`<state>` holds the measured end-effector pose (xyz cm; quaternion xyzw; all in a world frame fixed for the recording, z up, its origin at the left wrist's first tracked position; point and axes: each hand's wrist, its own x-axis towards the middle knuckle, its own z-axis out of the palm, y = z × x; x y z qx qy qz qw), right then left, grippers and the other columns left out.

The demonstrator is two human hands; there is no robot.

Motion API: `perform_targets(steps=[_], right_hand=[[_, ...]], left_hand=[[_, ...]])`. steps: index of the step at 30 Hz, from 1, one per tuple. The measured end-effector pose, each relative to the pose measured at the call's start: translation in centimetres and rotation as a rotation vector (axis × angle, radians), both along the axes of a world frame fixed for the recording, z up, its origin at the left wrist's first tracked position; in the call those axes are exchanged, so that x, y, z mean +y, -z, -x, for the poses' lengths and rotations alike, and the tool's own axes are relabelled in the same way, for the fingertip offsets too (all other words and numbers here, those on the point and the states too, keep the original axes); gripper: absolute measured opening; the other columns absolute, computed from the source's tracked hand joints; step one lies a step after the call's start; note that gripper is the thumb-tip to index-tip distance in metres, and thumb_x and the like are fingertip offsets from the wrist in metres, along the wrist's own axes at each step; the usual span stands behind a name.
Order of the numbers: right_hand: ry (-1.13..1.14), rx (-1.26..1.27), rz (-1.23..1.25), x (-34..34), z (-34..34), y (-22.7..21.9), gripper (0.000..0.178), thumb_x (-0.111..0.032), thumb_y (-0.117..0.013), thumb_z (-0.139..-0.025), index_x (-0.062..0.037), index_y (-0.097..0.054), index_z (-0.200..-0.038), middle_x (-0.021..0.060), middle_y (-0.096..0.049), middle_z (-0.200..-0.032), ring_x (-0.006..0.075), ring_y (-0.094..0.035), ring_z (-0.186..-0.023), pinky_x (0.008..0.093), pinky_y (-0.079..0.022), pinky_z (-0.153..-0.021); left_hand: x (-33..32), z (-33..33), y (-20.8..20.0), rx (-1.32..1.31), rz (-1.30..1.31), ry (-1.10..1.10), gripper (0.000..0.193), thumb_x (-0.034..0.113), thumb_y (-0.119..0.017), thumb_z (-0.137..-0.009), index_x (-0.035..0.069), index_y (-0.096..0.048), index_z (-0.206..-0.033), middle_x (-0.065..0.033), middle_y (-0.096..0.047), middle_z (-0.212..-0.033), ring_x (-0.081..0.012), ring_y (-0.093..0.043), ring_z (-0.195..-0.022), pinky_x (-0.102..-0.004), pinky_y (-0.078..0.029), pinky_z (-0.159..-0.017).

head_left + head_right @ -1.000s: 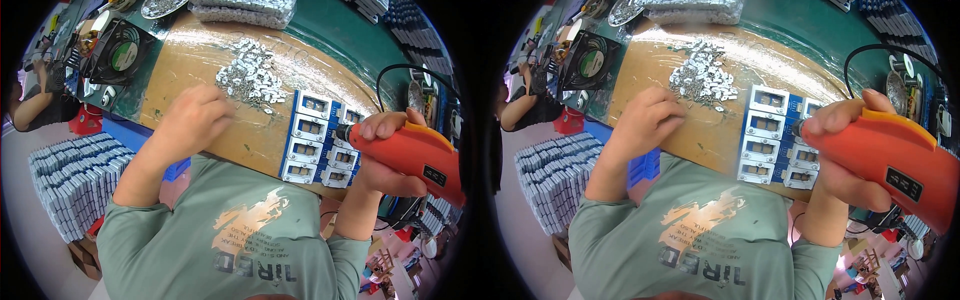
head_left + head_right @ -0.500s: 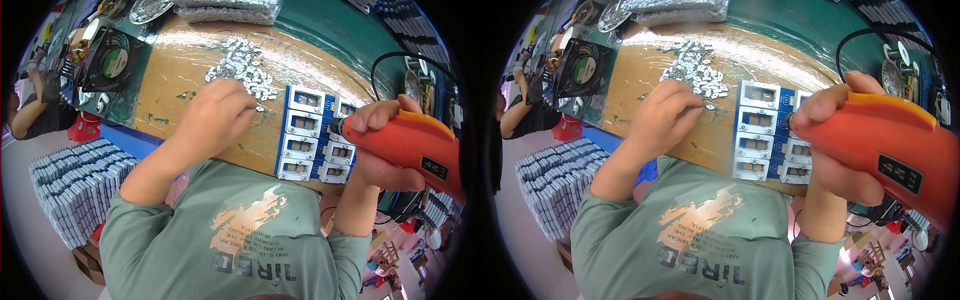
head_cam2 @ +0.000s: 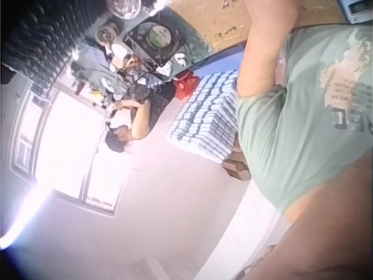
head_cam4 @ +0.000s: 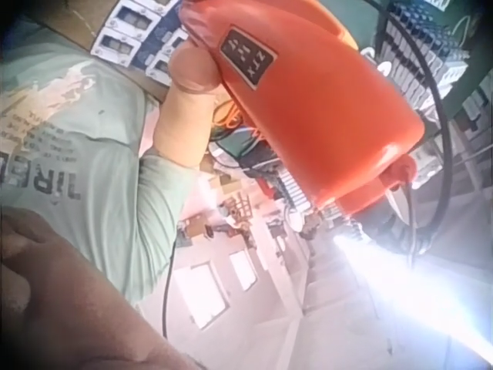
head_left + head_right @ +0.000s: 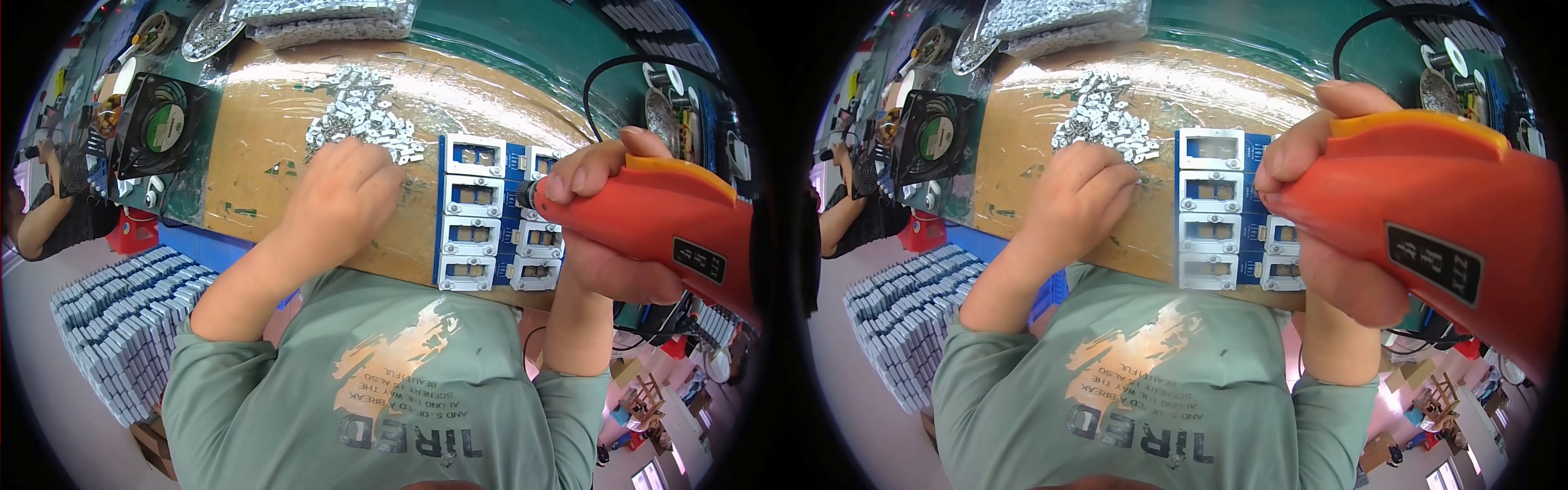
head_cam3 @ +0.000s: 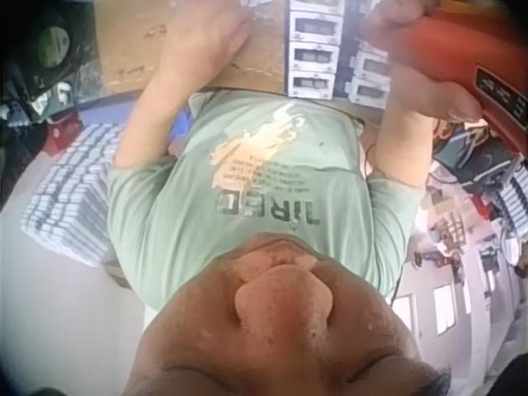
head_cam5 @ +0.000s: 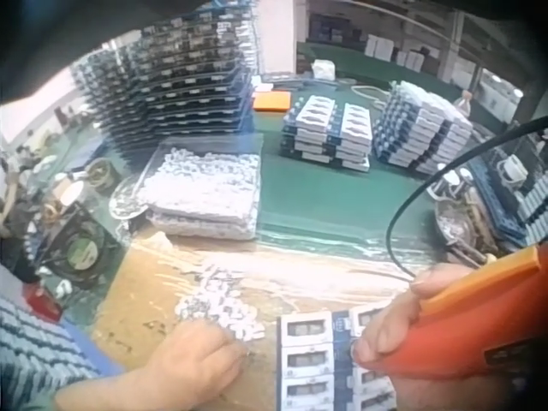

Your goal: The person assembles electronic components onto a circuit board using an electric screwdriver.

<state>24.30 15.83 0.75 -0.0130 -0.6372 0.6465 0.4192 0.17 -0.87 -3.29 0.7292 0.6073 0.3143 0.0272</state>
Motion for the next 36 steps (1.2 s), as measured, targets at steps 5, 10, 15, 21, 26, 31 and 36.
perform_targets(steps=[5, 10, 15, 21, 26, 31, 36], right_hand=[[-0.014, 0.042, 0.049, -0.3, 0.1, 0.2, 0.126, -0.09, -0.068, -0.07, 0.0033, -0.041, -0.15, 0.0128, -0.063, -0.104, 0.0237, -0.065, -0.089, 0.0377, -0.057, -0.08], [-0.012, 0.01, 0.103, -1.3, 0.6, -0.8, 0.126, -0.09, -0.069, -0.069, 0.0029, -0.041, -0.15, 0.0126, -0.063, -0.103, 0.0236, -0.064, -0.089, 0.0377, -0.057, -0.08], [-0.012, -0.002, 0.086, -1.1, 0.2, -0.6, 0.126, -0.09, -0.069, -0.069, 0.003, -0.041, -0.149, 0.0124, -0.063, -0.103, 0.024, -0.064, -0.09, 0.0383, -0.057, -0.08], [0.014, -0.009, 0.083, -1.0, 0.6, -0.7, 0.123, -0.09, -0.066, -0.071, 0.0028, -0.042, -0.149, 0.0116, -0.063, -0.103, 0.0241, -0.064, -0.09, 0.0377, -0.056, -0.081], [0.077, 0.03, 0.02, -1.1, 0.7, -0.8, 0.126, -0.096, -0.058, -0.07, 0.0017, -0.044, -0.147, 0.0094, -0.062, -0.097, 0.0224, -0.062, -0.085, 0.0354, -0.056, -0.076], [0.11, 0.037, 0.016, -0.6, 0.6, -2.9, 0.127, -0.098, -0.057, -0.068, 0.0005, -0.046, -0.147, 0.0087, -0.061, -0.095, 0.022, -0.062, -0.082, 0.034, -0.055, -0.073], [-0.088, 0.111, 0.031, 0.1, 3.4, -3.5, 0.132, -0.099, -0.059, -0.063, -0.0003, -0.043, -0.15, 0.009, -0.062, -0.097, 0.0225, -0.064, -0.081, 0.0355, -0.056, -0.074]], left_hand=[[-0.7, 0.3, -0.3, -0.018, 0.074, 0.051, 0.019, 0.002, -0.077, -0.077, 0.008, -0.072, -0.095, -0.0055, -0.065, -0.094, -0.0274, -0.063, -0.085, -0.0397, -0.05, -0.074], [-0.8, -0.2, -0.3, -0.069, 0.09, 0.05, 0.019, 0.002, -0.077, -0.078, 0.008, -0.073, -0.096, -0.0052, -0.065, -0.094, -0.0271, -0.063, -0.086, -0.0391, -0.051, -0.074], [-0.8, -1.2, 0.6, -0.079, 0.066, 0.067, 0.016, 0.005, -0.07, -0.079, 0.008, -0.069, -0.094, -0.0055, -0.063, -0.095, -0.0263, -0.062, -0.088, -0.0385, -0.049, -0.079], [-0.5, -1.3, 0.4, -0.185, 0.059, -0.079, 0.016, 0.002, -0.077, -0.08, 0.006, -0.071, -0.095, -0.0089, -0.066, -0.091, -0.0297, -0.064, -0.086, -0.0401, -0.051, -0.075], [-0.1, -1.0, 0.0, -0.108, 0.071, -0.056, 0.018, 0.004, -0.078, -0.08, 0.005, -0.07, -0.096, -0.0095, -0.065, -0.092, -0.0306, -0.063, -0.085, -0.0415, -0.051, -0.076], [2.1, -1.5, -1.2, -0.145, 0.014, -0.018, 0.018, 0.004, -0.077, -0.078, 0.005, -0.07, -0.094, -0.0098, -0.065, -0.093, -0.0309, -0.063, -0.087, -0.0413, -0.051, -0.076], [4.3, -2.2, -0.9, -0.162, 0.0, 0.027, 0.015, 0.006, -0.077, -0.076, 0.006, -0.07, -0.09, -0.009, -0.065, -0.092, -0.0303, -0.064, -0.089, -0.0411, -0.052, -0.08]])
